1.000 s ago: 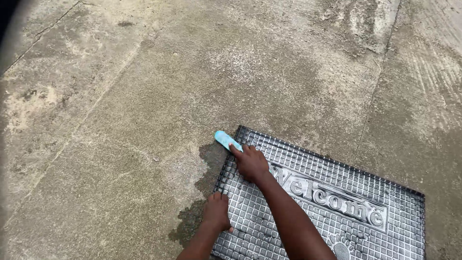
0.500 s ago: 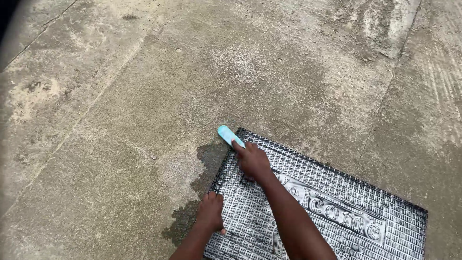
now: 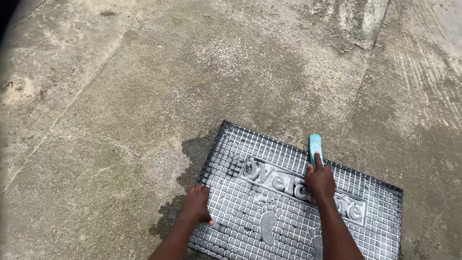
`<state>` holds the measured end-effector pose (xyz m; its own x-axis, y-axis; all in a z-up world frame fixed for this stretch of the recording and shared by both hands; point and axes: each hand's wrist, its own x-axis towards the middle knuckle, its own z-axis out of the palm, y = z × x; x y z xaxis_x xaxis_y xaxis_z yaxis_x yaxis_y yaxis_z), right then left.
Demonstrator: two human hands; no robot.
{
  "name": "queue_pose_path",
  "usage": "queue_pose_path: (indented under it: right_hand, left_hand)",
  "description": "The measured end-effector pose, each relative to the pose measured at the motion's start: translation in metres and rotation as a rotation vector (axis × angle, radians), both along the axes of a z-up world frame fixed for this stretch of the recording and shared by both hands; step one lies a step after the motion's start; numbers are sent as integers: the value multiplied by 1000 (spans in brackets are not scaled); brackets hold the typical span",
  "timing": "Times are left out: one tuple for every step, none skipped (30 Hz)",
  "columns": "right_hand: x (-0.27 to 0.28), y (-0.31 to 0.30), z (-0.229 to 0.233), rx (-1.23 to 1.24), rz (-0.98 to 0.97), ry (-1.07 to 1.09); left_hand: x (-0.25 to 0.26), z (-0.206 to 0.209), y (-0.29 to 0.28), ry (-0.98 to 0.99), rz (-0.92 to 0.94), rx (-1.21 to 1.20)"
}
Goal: Scrubbing a rubber door mat with a brush and soapy water.
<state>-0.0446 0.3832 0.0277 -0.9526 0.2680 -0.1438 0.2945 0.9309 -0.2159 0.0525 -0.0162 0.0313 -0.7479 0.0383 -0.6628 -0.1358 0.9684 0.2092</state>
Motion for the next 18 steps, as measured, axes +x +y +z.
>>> queue_pose_path:
  right_hand:
    - [7,2,-2,0,-17,0]
    - [14,5,-4,-7,-136,11]
    - [25,11,-4,-8,-255,13]
    - [29,-8,-4,0,-272,5]
    - [28,-40,-9,-8,-250,20]
    - [27,-73,-11,-16,-227,36]
    - [31,-109,-13,-17,-233,43]
    - [35,-145,-16,-75,-109,53]
    - [44,-175,-18,-125,12,57]
    - [54,-198,-9,-119,4,57]
    - [63,-220,0,-107,137,24]
    - [72,-242,8,-94,270,-10]
    - [67,-229,15,-89,255,5]
    - [63,-216,22,-171,207,-54]
    - [71,-198,25,-250,151,-127]
    - [77,-156,24,-242,127,-127]
    - [83,-125,21,-177,86,-92]
    - [89,-95,18,-113,44,-58]
  left_hand:
    - [-2,4,0,0,-17,0]
    - [-5,8,1,-23,-6,-7]
    - [-3,11,5,-54,4,-9]
    - [-3,10,10,-63,-13,-3]
    - [-1,13,4,-46,-3,-11]
    - [2,16,-3,-29,8,-19]
    - [-4,14,-1,-23,3,-20]
    - [-8,11,1,-34,14,-34]
    - [-7,8,9,-52,21,-41]
    - [-6,3,9,-52,13,-35]
    - [-4,-2,9,-48,-7,-78]
    - [-2,-7,10,-44,-26,-121]
    - [-6,0,8,-28,-42,-118]
    - [-10,5,6,-42,-37,-123]
    - [-4,7,9,-71,-40,-122]
    - [0,4,9,-71,-63,-113]
    - [4,4,-2,-16,-78,-92]
    - [6,3,-13,39,-92,-71]
